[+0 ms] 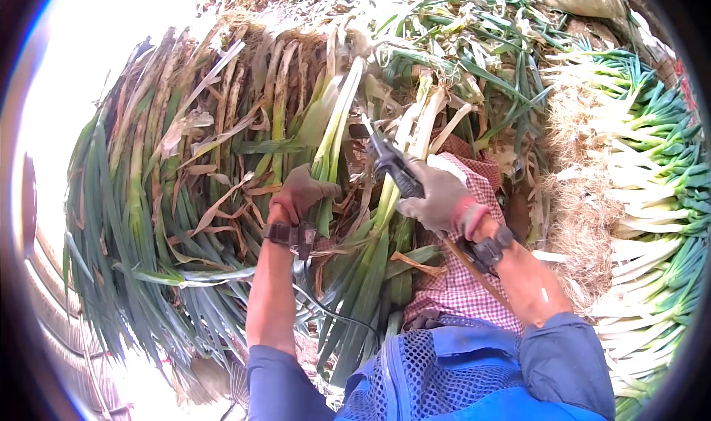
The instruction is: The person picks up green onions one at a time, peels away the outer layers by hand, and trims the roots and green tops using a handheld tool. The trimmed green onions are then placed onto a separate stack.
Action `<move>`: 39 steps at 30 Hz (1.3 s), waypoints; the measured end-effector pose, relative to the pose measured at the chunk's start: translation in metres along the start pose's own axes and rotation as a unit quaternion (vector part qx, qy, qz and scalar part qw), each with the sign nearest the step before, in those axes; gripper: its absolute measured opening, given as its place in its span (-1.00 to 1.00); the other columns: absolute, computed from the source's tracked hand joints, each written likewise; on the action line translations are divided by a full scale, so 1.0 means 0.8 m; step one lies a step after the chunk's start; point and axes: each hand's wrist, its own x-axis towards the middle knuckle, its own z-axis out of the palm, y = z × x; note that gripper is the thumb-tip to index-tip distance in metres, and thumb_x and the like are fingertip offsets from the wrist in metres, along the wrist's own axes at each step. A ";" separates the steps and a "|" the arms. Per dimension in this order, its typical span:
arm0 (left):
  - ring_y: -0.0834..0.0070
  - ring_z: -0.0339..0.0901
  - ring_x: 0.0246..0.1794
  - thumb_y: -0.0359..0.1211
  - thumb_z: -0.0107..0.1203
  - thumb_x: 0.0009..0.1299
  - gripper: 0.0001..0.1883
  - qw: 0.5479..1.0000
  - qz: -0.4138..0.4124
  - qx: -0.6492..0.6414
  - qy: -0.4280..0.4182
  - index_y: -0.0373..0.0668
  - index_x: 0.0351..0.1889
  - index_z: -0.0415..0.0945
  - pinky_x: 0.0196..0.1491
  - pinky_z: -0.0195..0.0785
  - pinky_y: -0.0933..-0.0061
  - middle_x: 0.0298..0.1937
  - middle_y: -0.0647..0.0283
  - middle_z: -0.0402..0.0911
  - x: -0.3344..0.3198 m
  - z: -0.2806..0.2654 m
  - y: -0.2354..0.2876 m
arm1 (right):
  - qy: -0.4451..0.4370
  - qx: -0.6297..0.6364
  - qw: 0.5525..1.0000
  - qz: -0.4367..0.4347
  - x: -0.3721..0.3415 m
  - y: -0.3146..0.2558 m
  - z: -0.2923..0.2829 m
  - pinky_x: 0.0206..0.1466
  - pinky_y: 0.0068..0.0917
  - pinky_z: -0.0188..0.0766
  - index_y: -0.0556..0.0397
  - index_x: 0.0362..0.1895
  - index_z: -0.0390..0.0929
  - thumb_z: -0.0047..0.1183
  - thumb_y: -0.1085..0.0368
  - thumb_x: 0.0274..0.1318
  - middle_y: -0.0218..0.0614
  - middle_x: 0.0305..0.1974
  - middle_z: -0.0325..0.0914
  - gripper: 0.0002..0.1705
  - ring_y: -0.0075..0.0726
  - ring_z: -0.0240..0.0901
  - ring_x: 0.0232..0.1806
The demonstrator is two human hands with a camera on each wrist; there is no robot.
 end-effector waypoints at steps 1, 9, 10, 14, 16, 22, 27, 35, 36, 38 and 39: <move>0.45 0.72 -0.33 -0.43 0.52 0.26 -0.56 1.000 0.008 0.008 0.002 -0.34 0.08 0.69 -0.26 0.63 0.37 -0.23 0.18 0.80 -0.025 0.001 0.022 | 0.002 0.023 1.000 0.013 -0.013 -0.011 -0.008 0.19 -0.08 0.58 -0.08 0.68 0.30 0.36 0.05 0.08 -0.08 -0.10 0.69 0.05 -0.11 0.68 -0.03; 0.12 0.78 -0.18 -0.08 0.54 0.22 -0.37 0.976 -0.027 0.205 -0.072 -0.33 0.06 0.59 -0.07 0.63 0.19 -0.17 -0.02 0.79 -0.167 0.131 0.034 | -0.026 -0.036 0.997 -0.065 -0.019 -0.015 -0.018 0.05 -0.17 0.61 0.07 0.64 0.33 0.39 0.05 0.08 -0.04 -0.21 0.70 0.04 -0.01 0.73 -0.16; 0.04 0.79 -0.11 -0.02 0.53 0.21 -0.33 0.956 -0.024 0.291 -0.032 -0.33 0.08 0.58 0.00 0.63 0.15 -0.14 -0.09 0.78 -0.179 0.141 0.036 | 0.031 -0.103 0.990 -0.090 -0.009 -0.007 -0.011 0.07 -0.13 0.61 0.08 0.64 0.32 0.38 0.05 0.08 -0.03 -0.19 0.70 0.04 0.03 0.73 -0.15; -0.06 0.77 0.04 0.02 0.52 0.24 -0.26 0.964 -0.017 0.259 -0.052 -0.35 0.18 0.56 0.12 0.60 0.09 -0.03 -0.18 0.78 -0.193 0.129 0.047 | -0.102 -0.056 0.983 -0.141 0.010 -0.028 0.003 0.15 -0.05 0.59 0.19 0.61 0.30 0.36 0.01 0.11 0.13 -0.01 0.72 0.04 0.19 0.74 -0.01; -0.01 0.76 0.09 0.00 0.50 0.33 -0.27 0.974 -0.011 0.205 -0.095 -0.34 0.27 0.59 0.15 0.59 0.11 0.07 -0.18 0.78 -0.179 0.090 0.035 | -0.101 -0.055 0.977 -0.180 0.030 -0.033 0.022 0.20 -0.02 0.58 0.21 0.58 0.32 0.36 0.01 0.12 0.19 0.06 0.71 0.01 0.24 0.73 0.05; 0.23 0.80 0.03 -0.15 0.45 0.47 -0.50 0.996 0.004 -0.029 0.083 -0.32 0.20 0.70 0.07 0.61 0.21 0.04 0.03 0.85 -0.115 -0.002 -0.061 | -0.164 -0.101 0.975 -0.115 0.073 -0.075 0.066 0.21 0.02 0.58 0.18 0.47 0.41 0.33 0.03 0.18 0.19 -0.07 0.74 -0.14 0.24 0.73 0.02; 0.05 0.81 -0.06 -0.17 0.37 0.44 -0.63 0.956 0.027 0.142 0.254 -0.17 0.10 0.75 0.03 0.60 0.10 -0.11 0.01 0.85 -0.081 -0.016 -0.072 | -0.100 -0.151 0.976 -0.119 0.115 -0.079 0.109 0.21 0.07 0.60 0.13 0.41 0.44 0.32 0.02 0.14 0.17 -0.04 0.75 -0.20 0.33 0.72 0.07; -0.05 0.70 0.12 -0.15 0.28 0.38 -0.56 0.813 0.028 0.404 0.419 -0.05 0.20 0.71 0.22 0.52 -0.03 0.14 0.04 0.75 -0.001 -0.028 -0.077 | -0.026 -0.188 0.979 -0.072 0.177 -0.118 0.089 0.21 0.06 0.62 0.10 0.47 0.40 0.26 0.09 0.19 0.15 -0.06 0.76 -0.21 0.30 0.75 0.04; -0.05 0.70 0.12 -0.15 0.28 0.38 -0.56 0.813 0.029 0.404 0.419 -0.05 0.20 0.71 0.22 0.52 -0.03 0.14 0.04 0.75 0.005 -0.030 -0.078 | -0.017 -0.189 0.981 -0.050 0.189 -0.126 0.081 0.21 0.05 0.62 0.11 0.48 0.39 0.25 0.10 0.20 0.14 -0.06 0.76 -0.20 0.28 0.75 0.04; 0.01 0.61 0.28 -0.14 0.31 0.37 -0.50 0.780 0.057 0.434 0.448 0.00 0.27 0.66 0.29 0.48 -0.02 0.25 0.12 0.69 0.016 -0.032 -0.083 | 0.037 -0.222 0.971 -0.074 0.221 -0.123 0.080 0.17 0.01 0.64 0.12 0.51 0.38 0.22 0.15 0.22 0.10 -0.08 0.77 -0.21 0.22 0.76 0.02; 0.01 0.61 0.28 -0.14 0.31 0.37 -0.50 0.780 0.058 0.434 0.447 0.00 0.27 0.66 0.29 0.48 -0.02 0.25 0.12 0.69 0.021 -0.032 -0.083 | 0.029 -0.210 0.975 -0.059 0.234 -0.128 0.075 0.19 0.04 0.62 0.13 0.43 0.42 0.23 0.14 0.19 0.16 -0.07 0.75 -0.26 0.28 0.74 0.04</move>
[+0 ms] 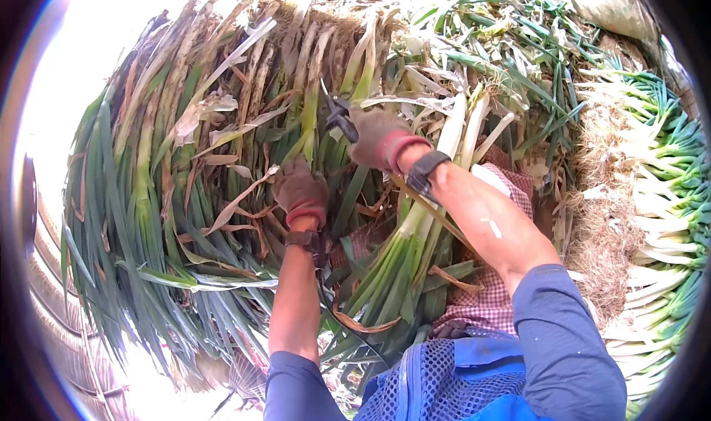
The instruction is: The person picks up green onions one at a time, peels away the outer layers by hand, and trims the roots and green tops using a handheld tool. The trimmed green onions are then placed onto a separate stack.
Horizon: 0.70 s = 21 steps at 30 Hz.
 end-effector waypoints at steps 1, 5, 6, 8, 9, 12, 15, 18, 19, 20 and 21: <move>0.09 0.62 0.25 -0.19 0.26 0.38 -0.55 1.000 0.001 0.022 0.001 -0.04 0.23 0.67 0.30 0.46 0.06 0.19 0.18 0.70 0.002 -0.002 0.004 | -0.011 0.012 1.000 0.013 0.014 0.003 -0.004 0.20 0.07 0.60 0.15 0.35 0.47 0.24 0.14 0.16 0.23 -0.07 0.73 -0.31 0.33 0.71 0.07; 0.20 0.65 0.20 -0.24 0.20 0.39 -0.61 0.996 -0.019 0.067 -0.054 -0.06 0.17 0.66 0.28 0.46 0.15 0.12 0.21 0.73 0.016 -0.004 0.009 | 0.001 0.003 1.000 0.018 0.045 0.007 -0.016 0.22 0.07 0.59 0.12 0.45 0.44 0.22 0.16 0.17 0.19 -0.02 0.74 -0.25 0.32 0.71 0.08; 0.20 0.65 0.20 -0.24 0.20 0.39 -0.61 0.996 -0.019 0.067 -0.055 -0.06 0.17 0.66 0.28 0.46 0.15 0.12 0.21 0.73 0.021 -0.003 0.010 | 0.002 0.016 1.000 0.012 0.046 0.009 -0.013 0.20 0.11 0.58 0.09 0.50 0.40 0.23 0.16 0.17 0.24 -0.01 0.71 -0.20 0.40 0.70 0.03; 0.19 0.72 0.15 -0.23 0.22 0.39 -0.63 0.989 -0.029 0.096 -0.109 -0.07 0.15 0.67 0.18 0.54 0.14 0.08 0.12 0.78 0.034 -0.001 0.010 | -0.007 0.020 1.000 -0.005 0.022 0.015 -0.003 0.19 0.13 0.58 0.07 0.52 0.38 0.24 0.16 0.17 0.25 0.00 0.68 -0.18 0.43 0.69 0.02; 0.19 0.72 0.15 -0.23 0.22 0.39 -0.63 0.989 -0.028 0.095 -0.108 -0.07 0.15 0.67 0.18 0.54 0.14 0.08 0.12 0.78 0.040 -0.002 0.009 | -0.014 0.023 0.999 -0.023 0.003 0.018 0.004 0.18 0.15 0.58 0.06 0.53 0.36 0.26 0.15 0.18 0.25 0.01 0.66 -0.16 0.45 0.68 0.02; 0.11 0.78 0.08 -0.23 0.22 0.40 -0.66 0.976 -0.070 0.067 -0.193 -0.10 0.09 0.67 0.08 0.61 0.09 0.01 0.02 0.82 0.051 -0.005 0.006 | -0.099 0.014 0.994 -0.039 -0.071 0.024 0.017 0.14 0.02 0.63 0.04 0.67 0.19 0.26 0.09 0.24 0.05 -0.06 0.72 -0.03 0.22 0.72 0.03; 0.01 0.79 0.11 -0.17 0.37 0.30 -0.49 0.969 -0.117 0.002 -0.219 -0.07 0.22 0.69 0.13 0.64 0.00 0.09 0.02 0.83 0.050 -0.016 -0.005 | -0.115 0.024 0.992 -0.038 -0.139 0.027 0.028 0.27 0.03 0.55 0.03 0.72 0.13 0.30 0.04 0.25 0.11 -0.02 0.68 0.04 0.27 0.63 0.19; 0.08 0.83 0.00 -0.15 0.42 0.26 -0.45 0.963 -0.077 -0.056 -0.252 -0.11 0.22 0.74 0.06 0.65 0.08 0.00 0.05 0.86 0.030 -0.025 -0.029 | -0.088 0.042 0.994 -0.039 -0.150 0.028 0.033 0.35 0.04 0.49 0.09 0.68 0.18 0.34 0.00 0.23 0.16 0.03 0.66 0.05 0.34 0.56 0.29; 0.13 0.84 -0.08 -0.15 0.46 0.23 -0.44 0.967 -0.054 -0.098 -0.229 -0.12 0.21 0.76 0.02 0.65 0.14 -0.07 0.06 0.87 0.017 -0.023 -0.037 | -0.089 0.044 0.994 -0.041 -0.146 0.027 0.033 0.35 0.04 0.49 0.09 0.68 0.18 0.34 0.00 0.23 0.16 0.03 0.66 0.05 0.34 0.56 0.29; 0.15 0.84 -0.13 -0.15 0.48 0.22 -0.43 0.968 -0.043 -0.118 -0.217 -0.12 0.20 0.77 -0.01 0.65 0.17 -0.10 0.07 0.88 0.013 -0.019 -0.044 | -0.069 0.040 0.996 -0.043 -0.136 0.028 0.032 0.32 0.05 0.51 0.10 0.69 0.17 0.37 0.00 0.23 0.18 0.09 0.64 0.07 0.34 0.59 0.23; 0.18 0.85 -0.17 -0.15 0.49 0.21 -0.43 0.969 -0.033 -0.138 -0.204 -0.13 0.19 0.78 -0.03 0.65 0.20 -0.13 0.08 0.88 0.010 -0.016 -0.052 | -0.048 0.035 0.997 -0.045 -0.129 0.028 0.031 0.28 0.05 0.52 0.11 0.69 0.16 0.40 0.00 0.22 0.20 0.15 0.61 0.09 0.35 0.62 0.16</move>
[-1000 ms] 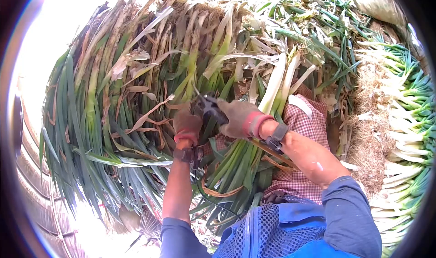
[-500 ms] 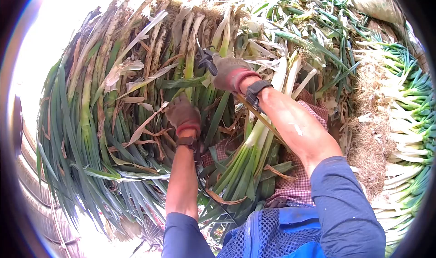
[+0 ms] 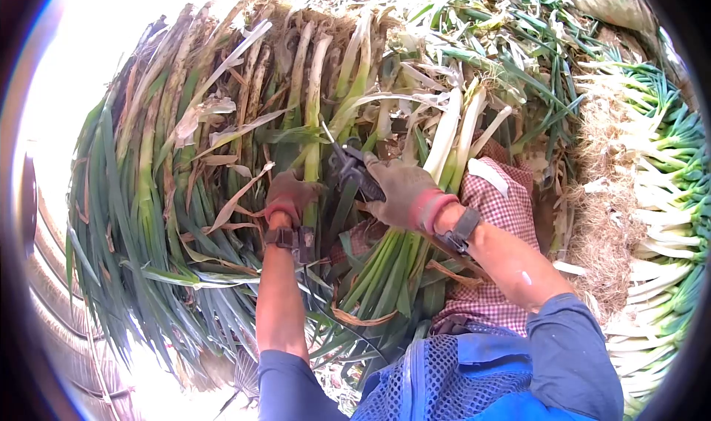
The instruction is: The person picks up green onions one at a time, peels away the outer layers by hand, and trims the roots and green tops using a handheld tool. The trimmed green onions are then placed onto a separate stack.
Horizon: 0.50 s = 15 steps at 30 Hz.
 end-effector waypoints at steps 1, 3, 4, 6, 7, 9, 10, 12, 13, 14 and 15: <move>0.23 0.83 -0.23 -0.18 0.50 0.20 -0.45 0.998 -0.028 -0.044 -0.028 -0.16 0.16 0.79 -0.06 0.63 0.23 -0.19 0.07 0.87 0.004 -0.005 -0.001 | 0.013 -0.009 1.000 -0.011 0.001 -0.003 -0.004 0.29 0.05 0.52 0.14 0.69 0.16 0.38 0.03 0.23 0.23 0.12 0.62 0.07 0.36 0.62 0.17; 0.28 0.82 -0.28 -0.21 0.50 0.20 -0.48 0.993 -0.055 -0.089 -0.056 -0.19 0.13 0.80 -0.10 0.62 0.26 -0.24 0.07 0.87 0.002 -0.008 -0.002 | -0.012 0.005 1.000 -0.009 -0.016 -0.008 -0.010 0.29 0.04 0.53 0.16 0.68 0.16 0.37 0.04 0.25 0.22 0.10 0.63 0.05 0.36 0.62 0.17; 0.31 0.81 -0.29 -0.24 0.50 0.20 -0.50 0.991 -0.054 -0.101 -0.068 -0.24 0.10 0.80 -0.10 0.62 0.26 -0.24 0.07 0.87 -0.002 -0.012 -0.002 | -0.036 0.020 0.999 -0.006 -0.025 -0.012 -0.013 0.29 0.02 0.54 0.18 0.68 0.17 0.35 0.05 0.27 0.21 0.09 0.63 0.03 0.35 0.63 0.16; 0.33 0.80 -0.30 -0.26 0.49 0.21 -0.52 0.989 -0.050 -0.114 -0.080 -0.29 0.07 0.80 -0.11 0.61 0.26 -0.24 0.07 0.87 -0.005 -0.014 0.000 | -0.038 0.008 0.999 -0.014 -0.036 -0.014 -0.007 0.29 0.02 0.54 0.20 0.67 0.17 0.34 0.07 0.27 0.20 0.10 0.64 0.02 0.34 0.63 0.16; 0.33 0.80 -0.30 -0.28 0.48 0.22 -0.54 0.978 -0.077 -0.162 -0.107 -0.34 0.04 0.79 -0.12 0.61 0.27 -0.24 0.07 0.86 -0.003 -0.009 -0.004 | -0.041 -0.002 0.999 -0.022 -0.039 -0.017 -0.007 0.29 0.01 0.54 0.21 0.67 0.17 0.34 0.08 0.28 0.19 0.10 0.64 0.01 0.32 0.64 0.16; 0.33 0.79 -0.30 -0.30 0.47 0.23 -0.56 0.964 -0.105 -0.207 -0.133 -0.38 0.01 0.79 -0.14 0.60 0.27 -0.25 0.06 0.86 -0.007 0.002 -0.016 | -0.048 0.016 0.999 0.020 -0.023 -0.022 -0.016 0.30 0.00 0.55 0.21 0.66 0.18 0.34 0.08 0.27 0.18 0.10 0.64 0.01 0.30 0.65 0.16; 0.34 0.78 -0.31 -0.31 0.46 0.24 -0.59 0.970 -0.090 -0.196 -0.110 -0.40 -0.01 0.79 -0.16 0.59 0.29 -0.25 0.07 0.86 -0.021 -0.008 -0.006 | -0.055 0.033 0.996 0.061 -0.012 -0.024 -0.023 0.30 -0.01 0.55 0.20 0.66 0.18 0.35 0.08 0.26 0.17 0.10 0.64 0.02 0.27 0.66 0.16; 0.35 0.77 -0.32 -0.33 0.46 0.25 -0.61 0.976 -0.076 -0.185 -0.085 -0.42 -0.04 0.78 -0.17 0.59 0.31 -0.26 0.08 0.85 -0.034 -0.016 0.000 | -0.052 0.018 0.996 0.072 0.000 -0.014 -0.021 0.28 0.00 0.57 0.21 0.64 0.20 0.35 0.09 0.24 0.16 0.09 0.65 0.00 0.23 0.68 0.13; 0.36 0.76 -0.32 -0.33 0.46 0.25 -0.61 0.965 -0.093 -0.225 -0.096 -0.43 -0.05 0.78 -0.17 0.58 0.32 -0.26 0.07 0.85 -0.036 -0.018 0.002 | -0.027 0.013 0.999 0.042 -0.004 -0.012 -0.024 0.27 0.01 0.58 0.20 0.64 0.20 0.34 0.10 0.24 0.16 0.08 0.66 -0.01 0.23 0.69 0.13; 0.37 0.76 -0.32 -0.34 0.47 0.25 -0.62 0.952 -0.111 -0.264 -0.107 -0.43 -0.05 0.78 -0.17 0.58 0.34 -0.26 0.06 0.85 -0.039 -0.019 0.002 | -0.005 0.008 1.000 0.012 -0.007 -0.010 -0.026 0.26 0.02 0.59 0.19 0.63 0.21 0.34 0.11 0.24 0.15 0.08 0.66 -0.02 0.23 0.69 0.12; 0.37 0.76 -0.32 -0.34 0.47 0.25 -0.62 0.951 -0.113 -0.266 -0.108 -0.43 -0.05 0.78 -0.17 0.58 0.34 -0.26 0.06 0.85 -0.041 -0.019 0.003 | -0.067 0.028 0.997 0.026 -0.020 -0.009 -0.027 0.25 0.05 0.58 0.12 0.65 0.20 0.30 0.09 0.25 0.14 0.03 0.67 -0.04 0.24 0.69 0.13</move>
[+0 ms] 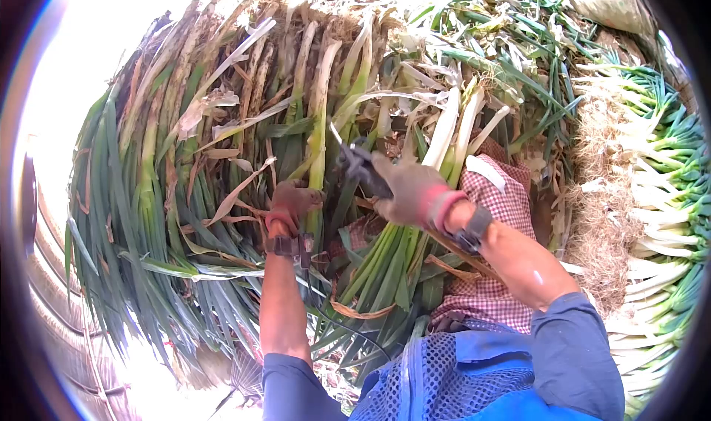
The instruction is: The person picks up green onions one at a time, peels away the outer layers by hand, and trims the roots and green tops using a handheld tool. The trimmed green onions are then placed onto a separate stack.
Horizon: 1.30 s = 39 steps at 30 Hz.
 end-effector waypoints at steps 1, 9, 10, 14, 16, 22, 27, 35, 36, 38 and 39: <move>0.39 0.76 -0.31 -0.33 0.47 0.25 -0.62 1.000 -0.008 -0.004 -0.003 -0.43 -0.07 0.79 -0.16 0.58 0.35 -0.27 0.06 0.85 -0.004 -0.002 0.010 | 0.000 0.000 1.000 0.002 -0.013 -0.002 0.004 0.25 0.05 0.58 0.12 0.65 0.20 0.30 0.09 0.25 0.14 0.03 0.67 -0.04 0.24 0.69 0.13; 0.44 0.76 -0.30 -0.32 0.49 0.26 -0.63 0.991 0.090 0.104 -0.003 -0.42 -0.08 0.80 -0.14 0.58 0.38 -0.27 0.10 0.85 -0.005 -0.004 0.003 | 0.029 -0.029 0.999 -0.007 0.009 -0.010 0.016 0.22 0.03 0.60 0.12 0.60 0.23 0.30 0.09 0.24 0.10 -0.07 0.67 -0.07 0.19 0.71 0.04; 0.44 0.76 -0.30 -0.32 0.48 0.26 -0.63 0.998 0.034 0.045 -0.005 -0.42 -0.07 0.80 -0.14 0.58 0.37 -0.27 0.11 0.86 -0.005 -0.004 0.007 | 0.032 -0.033 0.999 0.003 0.023 -0.011 0.009 0.21 0.02 0.60 0.12 0.59 0.24 0.29 0.09 0.25 0.07 -0.07 0.67 -0.10 0.18 0.71 0.03; 0.43 0.76 -0.28 -0.29 0.47 0.29 -0.61 1.000 -0.008 0.012 -0.006 -0.41 -0.02 0.79 -0.14 0.57 0.38 -0.23 0.12 0.86 -0.014 -0.006 0.018 | 0.085 -0.048 0.995 0.019 0.072 -0.010 -0.016 0.18 0.01 0.62 0.13 0.50 0.33 0.26 0.12 0.27 0.03 -0.06 0.69 -0.22 0.16 0.72 0.01; 0.43 0.76 -0.27 -0.29 0.46 0.30 -0.59 0.999 0.001 0.033 -0.009 -0.40 0.00 0.79 -0.14 0.56 0.38 -0.20 0.12 0.87 0.004 -0.003 -0.003 | 0.090 -0.029 0.995 0.037 0.101 -0.009 -0.032 0.19 0.05 0.60 0.13 0.42 0.39 0.26 0.14 0.24 0.10 -0.07 0.70 -0.28 0.20 0.72 0.02; 0.44 0.76 -0.24 -0.28 0.46 0.31 -0.56 0.999 0.005 0.047 -0.005 -0.41 0.06 0.77 -0.12 0.56 0.37 -0.16 0.12 0.87 0.004 -0.003 -0.011 | 0.120 -0.025 0.992 0.031 0.165 0.003 -0.053 0.19 0.05 0.59 0.16 0.28 0.49 0.27 0.15 0.21 0.18 -0.06 0.72 -0.39 0.21 0.72 0.08; 0.43 0.77 -0.16 -0.35 0.44 0.34 -0.58 0.999 0.002 0.020 -0.032 -0.45 0.09 0.75 -0.05 0.57 0.38 -0.13 0.08 0.85 0.024 0.002 -0.042 | 0.084 -0.001 0.996 0.025 0.112 0.002 -0.036 0.22 0.03 0.58 0.12 0.32 0.47 0.32 0.15 0.19 0.18 0.04 0.69 -0.34 0.22 0.69 0.12; 0.46 0.77 -0.09 -0.36 0.41 0.41 -0.62 0.973 0.049 -0.143 -0.172 -0.42 0.10 0.76 0.02 0.58 0.43 -0.09 0.12 0.87 -0.016 0.008 -0.035 | 0.067 -0.039 0.997 0.020 0.001 0.013 0.013 0.26 0.01 0.59 -0.05 0.70 0.15 0.37 0.05 0.24 0.13 0.09 0.62 0.03 0.24 0.68 0.15; 0.47 0.77 -0.07 -0.34 0.41 0.43 -0.63 0.976 0.078 -0.056 -0.194 -0.40 0.10 0.76 0.03 0.58 0.42 -0.07 0.12 0.87 -0.010 0.007 -0.036 | 0.067 -0.012 0.997 0.036 0.002 0.019 0.005 0.25 0.00 0.60 -0.04 0.68 0.18 0.36 0.07 0.23 0.14 0.09 0.66 0.01 0.23 0.70 0.12; 0.47 0.77 -0.06 -0.34 0.39 0.44 -0.64 0.987 0.071 -0.023 -0.145 -0.39 0.10 0.76 0.03 0.57 0.42 -0.07 0.12 0.87 -0.028 0.029 -0.029 | 0.077 0.002 0.995 0.064 0.015 0.018 -0.016 0.25 0.00 0.59 0.00 0.61 0.25 0.34 0.08 0.26 0.10 0.04 0.67 -0.09 0.19 0.71 0.11; 0.47 0.77 -0.06 -0.33 0.38 0.46 -0.66 0.993 0.063 0.008 -0.096 -0.37 0.09 0.77 0.04 0.57 0.42 -0.07 0.12 0.87 -0.035 0.039 -0.025 | 0.085 0.016 0.992 0.094 0.022 0.017 -0.026 0.26 0.00 0.58 0.04 0.55 0.32 0.31 0.09 0.29 0.06 0.00 0.69 -0.18 0.14 0.72 0.10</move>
